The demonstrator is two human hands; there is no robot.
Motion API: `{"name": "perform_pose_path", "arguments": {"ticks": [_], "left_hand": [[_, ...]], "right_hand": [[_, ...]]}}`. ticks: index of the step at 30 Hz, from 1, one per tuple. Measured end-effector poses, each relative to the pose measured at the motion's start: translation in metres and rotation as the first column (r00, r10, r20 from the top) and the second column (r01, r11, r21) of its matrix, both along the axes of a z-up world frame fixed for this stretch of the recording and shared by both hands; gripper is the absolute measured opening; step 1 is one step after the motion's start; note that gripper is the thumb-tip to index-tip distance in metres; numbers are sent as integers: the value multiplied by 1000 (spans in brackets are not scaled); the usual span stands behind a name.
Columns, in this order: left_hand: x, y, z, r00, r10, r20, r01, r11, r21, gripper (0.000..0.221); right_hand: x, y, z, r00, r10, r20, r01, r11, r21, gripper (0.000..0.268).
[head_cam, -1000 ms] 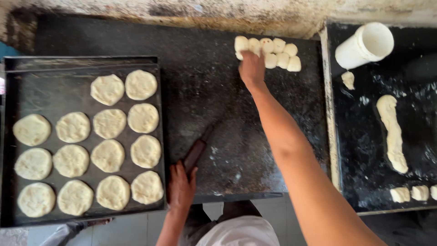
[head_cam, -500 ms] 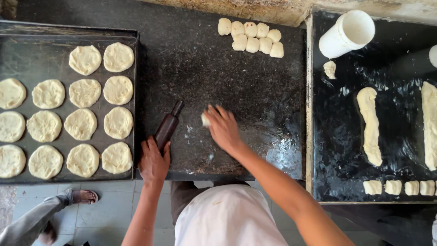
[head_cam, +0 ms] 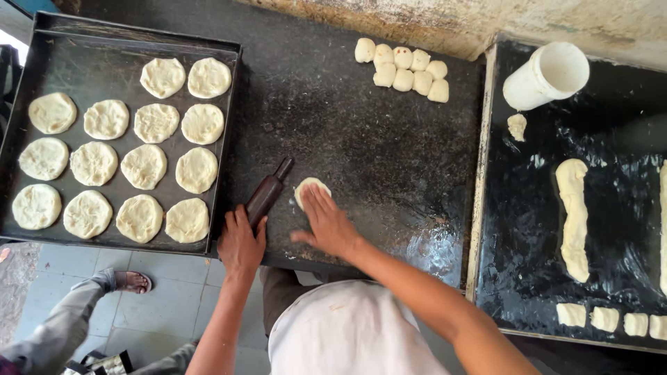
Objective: The person rolls pieces of dough by hand and with a rolling pin, places the flattened dough on metal trays, and moves stacks of trays within the production area.
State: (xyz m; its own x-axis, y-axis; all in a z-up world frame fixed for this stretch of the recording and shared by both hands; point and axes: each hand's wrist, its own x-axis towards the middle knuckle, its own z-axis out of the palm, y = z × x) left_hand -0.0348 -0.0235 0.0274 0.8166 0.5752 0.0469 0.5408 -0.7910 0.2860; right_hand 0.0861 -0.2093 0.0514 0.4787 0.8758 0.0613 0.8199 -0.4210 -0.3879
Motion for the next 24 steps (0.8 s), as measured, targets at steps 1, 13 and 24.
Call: {"name": "perform_pose_path", "arguments": {"ticks": [1,13,24], "left_hand": [[9,4,2,1000,0,-8,0,1000,8,54],[68,20,14,825,-565,14,562,817,-126,62],[52,10,38,843,-512,164,535,827,-173,62]], "right_hand": [[-3,7,12,990,-3,140,16,996,-90,100],[105,11,-41,909,-369,-194,414,856,310,20],[72,0,-29,864,-400,-305,492,797,349,22]]}}
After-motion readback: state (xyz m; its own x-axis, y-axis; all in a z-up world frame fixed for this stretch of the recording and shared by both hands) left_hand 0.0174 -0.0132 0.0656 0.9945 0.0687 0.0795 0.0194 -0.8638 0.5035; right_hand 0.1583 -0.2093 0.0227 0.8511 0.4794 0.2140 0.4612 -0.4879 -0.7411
